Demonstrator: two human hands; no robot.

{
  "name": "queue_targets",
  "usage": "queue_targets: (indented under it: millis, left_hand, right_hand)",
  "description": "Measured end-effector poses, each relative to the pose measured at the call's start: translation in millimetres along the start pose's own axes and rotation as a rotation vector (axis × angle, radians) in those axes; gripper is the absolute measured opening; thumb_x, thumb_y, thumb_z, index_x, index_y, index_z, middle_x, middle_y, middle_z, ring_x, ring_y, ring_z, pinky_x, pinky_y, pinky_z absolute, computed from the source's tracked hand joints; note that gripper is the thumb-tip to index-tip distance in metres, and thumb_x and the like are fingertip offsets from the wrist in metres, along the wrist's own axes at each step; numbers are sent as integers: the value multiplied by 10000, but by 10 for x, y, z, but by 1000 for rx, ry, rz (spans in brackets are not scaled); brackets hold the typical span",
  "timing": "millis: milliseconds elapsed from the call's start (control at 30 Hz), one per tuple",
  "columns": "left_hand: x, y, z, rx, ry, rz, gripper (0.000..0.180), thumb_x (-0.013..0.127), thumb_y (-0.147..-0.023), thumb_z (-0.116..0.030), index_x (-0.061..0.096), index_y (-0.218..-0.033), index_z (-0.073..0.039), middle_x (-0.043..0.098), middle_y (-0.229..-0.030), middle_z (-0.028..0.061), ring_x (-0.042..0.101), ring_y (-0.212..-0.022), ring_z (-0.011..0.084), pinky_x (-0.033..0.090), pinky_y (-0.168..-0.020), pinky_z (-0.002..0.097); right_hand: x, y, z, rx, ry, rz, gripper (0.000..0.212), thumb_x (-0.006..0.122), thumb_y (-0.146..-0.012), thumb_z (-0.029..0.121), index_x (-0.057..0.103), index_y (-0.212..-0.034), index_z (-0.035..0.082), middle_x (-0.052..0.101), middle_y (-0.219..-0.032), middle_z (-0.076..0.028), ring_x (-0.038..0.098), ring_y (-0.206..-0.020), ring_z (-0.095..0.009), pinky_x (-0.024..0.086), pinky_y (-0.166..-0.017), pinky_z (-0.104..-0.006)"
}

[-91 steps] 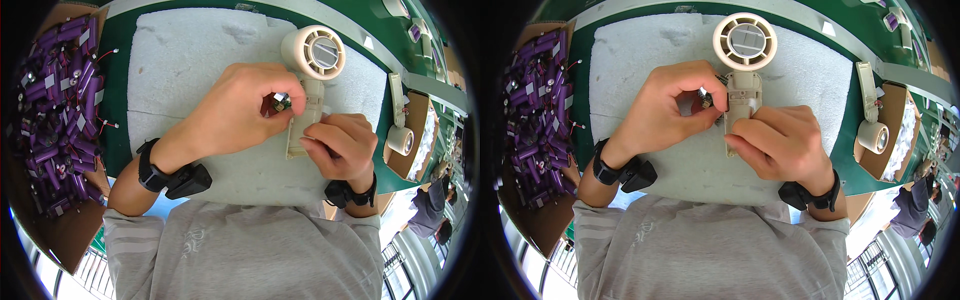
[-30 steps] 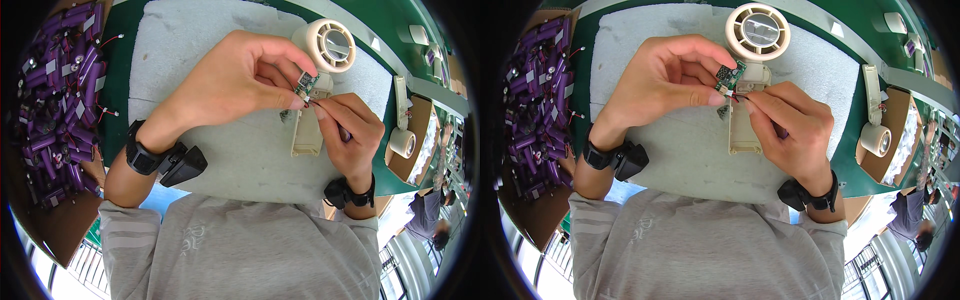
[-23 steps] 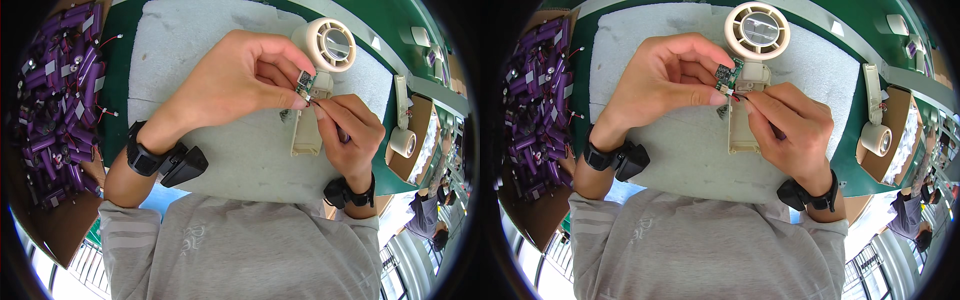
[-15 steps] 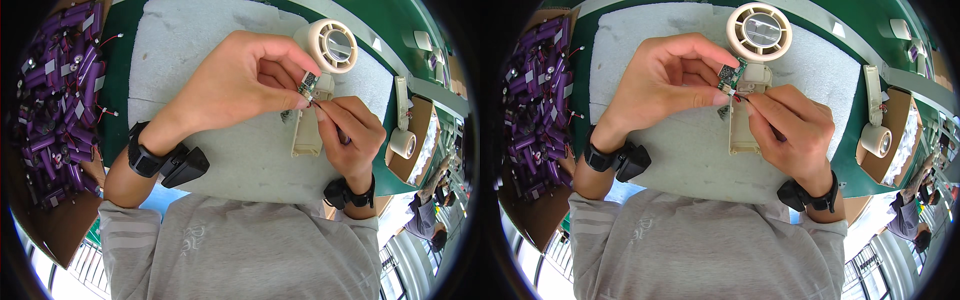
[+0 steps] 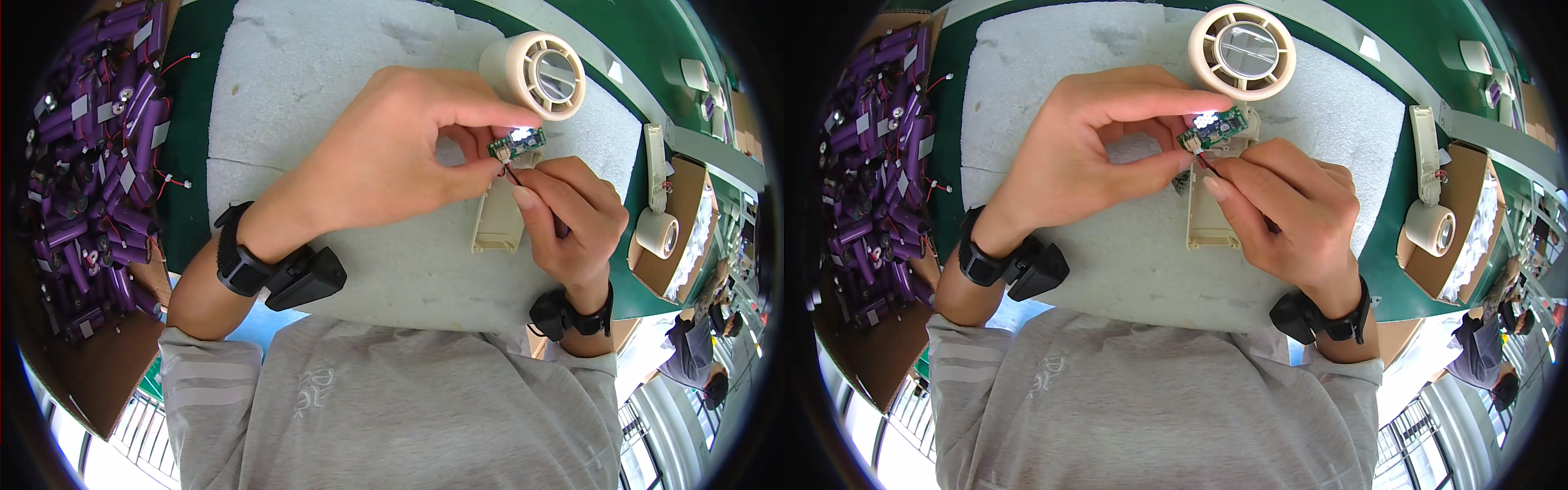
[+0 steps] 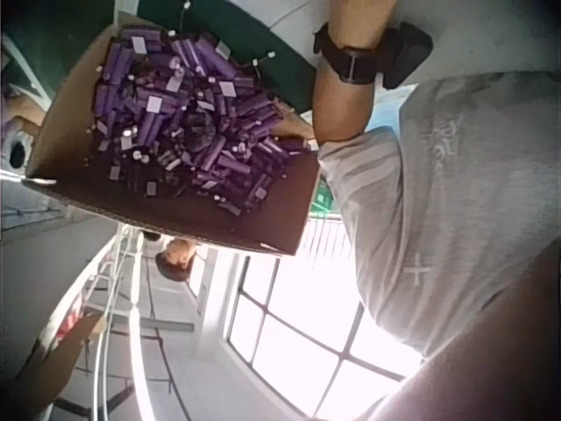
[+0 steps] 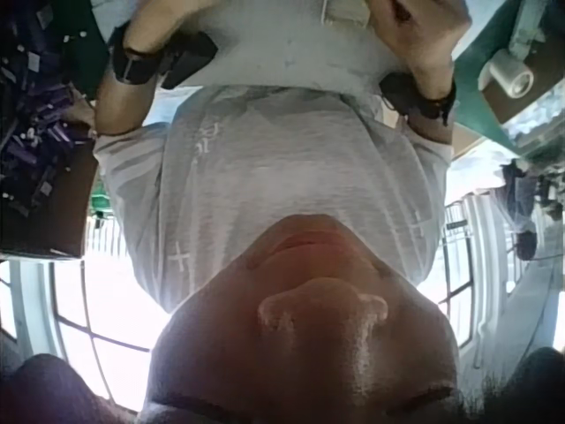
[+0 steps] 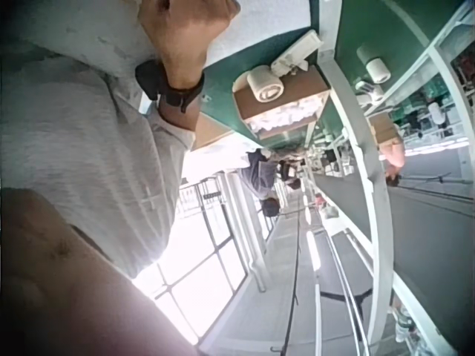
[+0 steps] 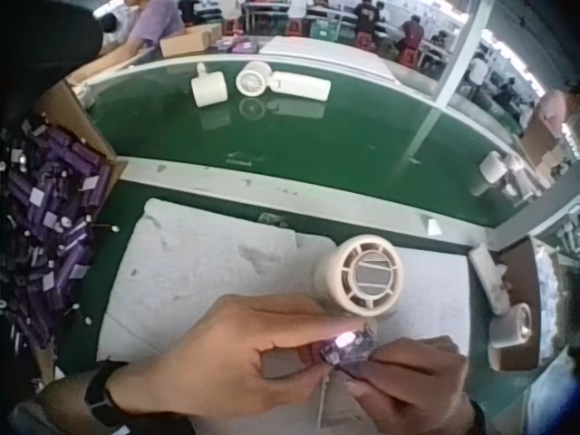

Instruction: The person assembles portable fans by connecting battery pack wires to circuit boards, inserting the batteries into the fan handles, and placing the assembled fans onto a conveyor belt.

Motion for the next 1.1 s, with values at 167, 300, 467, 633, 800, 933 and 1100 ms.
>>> queue_targets:
  millis: [167,300,467,633,800,933,1100]
  left_hand:
    - [53,15,-30,115,-200,-43,493,648,-713,123,659,-1171,-56,662,-907,89,654,-804,181,538,-691,263]
    - [93,35,-52,109,-263,-91,491,647,-697,111,670,-1153,-70,664,-883,90,651,-741,191,529,-646,274]
    - [120,35,-73,131,-336,-126,468,646,-692,106,680,-1124,-70,671,-879,93,651,-698,187,531,-626,279]
    - [141,40,-58,135,-314,-148,415,667,-700,86,690,-1085,-66,681,-891,93,663,-701,181,538,-627,272]
    - [123,41,-33,132,-313,-166,352,695,-703,59,706,-1036,-55,686,-874,88,673,-707,181,544,-624,260]
    - [123,46,-41,149,-346,-179,302,708,-702,45,720,-989,-48,687,-864,86,675,-704,180,543,-614,253]
    - [125,47,-39,168,-376,-178,268,713,-701,40,730,-954,-46,687,-860,84,675,-698,178,541,-600,251]
  right_hand:
    - [15,26,-7,22,20,-52,173,759,-703,2,687,-861,14,618,-734,-77,580,-503,-169,439,-432,-257]
    - [31,66,47,177,-36,-102,256,763,-697,-11,667,-931,21,636,-796,-77,582,-507,-133,439,-429,-236]
    - [59,-4,96,327,-100,-163,344,782,-684,-20,649,-997,32,652,-887,-66,567,-517,-81,428,-421,-206]
    - [41,9,41,248,-16,-147,372,807,-677,7,652,-1013,43,654,-888,-60,549,-513,-71,415,-414,-195]
    - [35,12,24,273,-36,-152,387,816,-669,11,660,-1021,51,656,-883,-57,541,-508,-64,406,-411,-193]
    - [21,4,22,287,-19,-149,389,821,-662,12,675,-1021,53,658,-872,-53,536,-506,-55,395,-406,-191]
    - [20,5,14,283,-26,-127,396,802,-668,-17,687,-1043,39,652,-881,-54,529,-521,-41,381,-417,-183]
Point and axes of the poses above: each hand's wrist, its own y-axis away from the middle knuckle, its own x-axis out of the palm, z = x × y, the point moved 1 cm from there along -y, towards the middle knuckle
